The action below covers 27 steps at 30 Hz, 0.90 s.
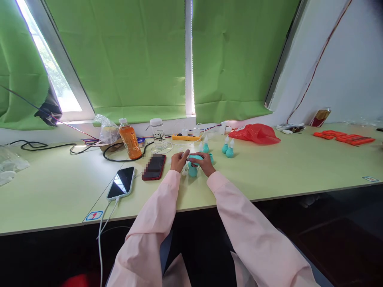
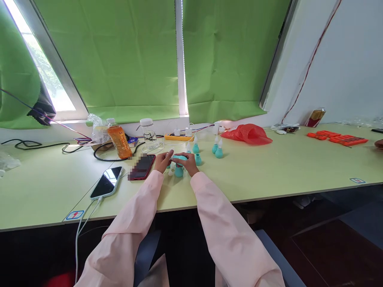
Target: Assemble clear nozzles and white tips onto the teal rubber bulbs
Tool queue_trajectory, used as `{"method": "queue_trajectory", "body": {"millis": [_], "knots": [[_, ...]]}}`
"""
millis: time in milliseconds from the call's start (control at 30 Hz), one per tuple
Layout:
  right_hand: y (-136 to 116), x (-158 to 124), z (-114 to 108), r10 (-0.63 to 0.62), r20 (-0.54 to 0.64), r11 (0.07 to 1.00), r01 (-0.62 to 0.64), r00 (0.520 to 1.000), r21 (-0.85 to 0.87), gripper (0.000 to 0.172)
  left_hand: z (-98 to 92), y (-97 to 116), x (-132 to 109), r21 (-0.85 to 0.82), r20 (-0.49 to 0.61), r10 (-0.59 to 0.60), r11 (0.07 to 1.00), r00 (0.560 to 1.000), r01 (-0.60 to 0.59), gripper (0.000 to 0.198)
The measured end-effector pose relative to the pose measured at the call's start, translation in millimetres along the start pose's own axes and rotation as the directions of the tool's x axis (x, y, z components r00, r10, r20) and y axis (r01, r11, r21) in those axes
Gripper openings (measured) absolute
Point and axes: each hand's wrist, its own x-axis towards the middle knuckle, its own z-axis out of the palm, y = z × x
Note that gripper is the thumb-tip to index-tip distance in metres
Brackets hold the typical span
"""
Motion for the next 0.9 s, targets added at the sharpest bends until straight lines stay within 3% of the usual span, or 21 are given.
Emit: {"method": "queue_trajectory", "body": {"millis": [300, 533, 733, 900], "knots": [[-1.0, -1.0, -2.7, 0.048, 0.064, 0.999, -0.048, 0.997, 0.001, 0.027, 2.5, -6.2, 5.6, -0.285, 0.172, -0.165, 0.935, 0.971, 0.210, 0.049], [-3.0, -2.2, -1.3, 0.053, 0.090, 0.997, -0.057, 0.995, 0.042, 0.028, 4.8, -6.2, 4.4, -0.342, 0.221, -0.194, 0.903, 0.956, 0.262, 0.047], [-5.4, -1.7, -2.6, 0.030, 0.023, 0.995, -0.032, 0.999, 0.093, 0.026, -7.4, -1.1, 11.7, -0.286, 0.109, -0.152, 0.942, 0.982, 0.178, 0.047], [-3.0, 4.5, -7.2, -0.008, -0.116, 0.997, 0.017, 0.993, 0.078, 0.026, -8.2, -4.3, 11.6, -0.055, -0.020, -0.024, 0.998, 1.000, 0.023, 0.043]]}}
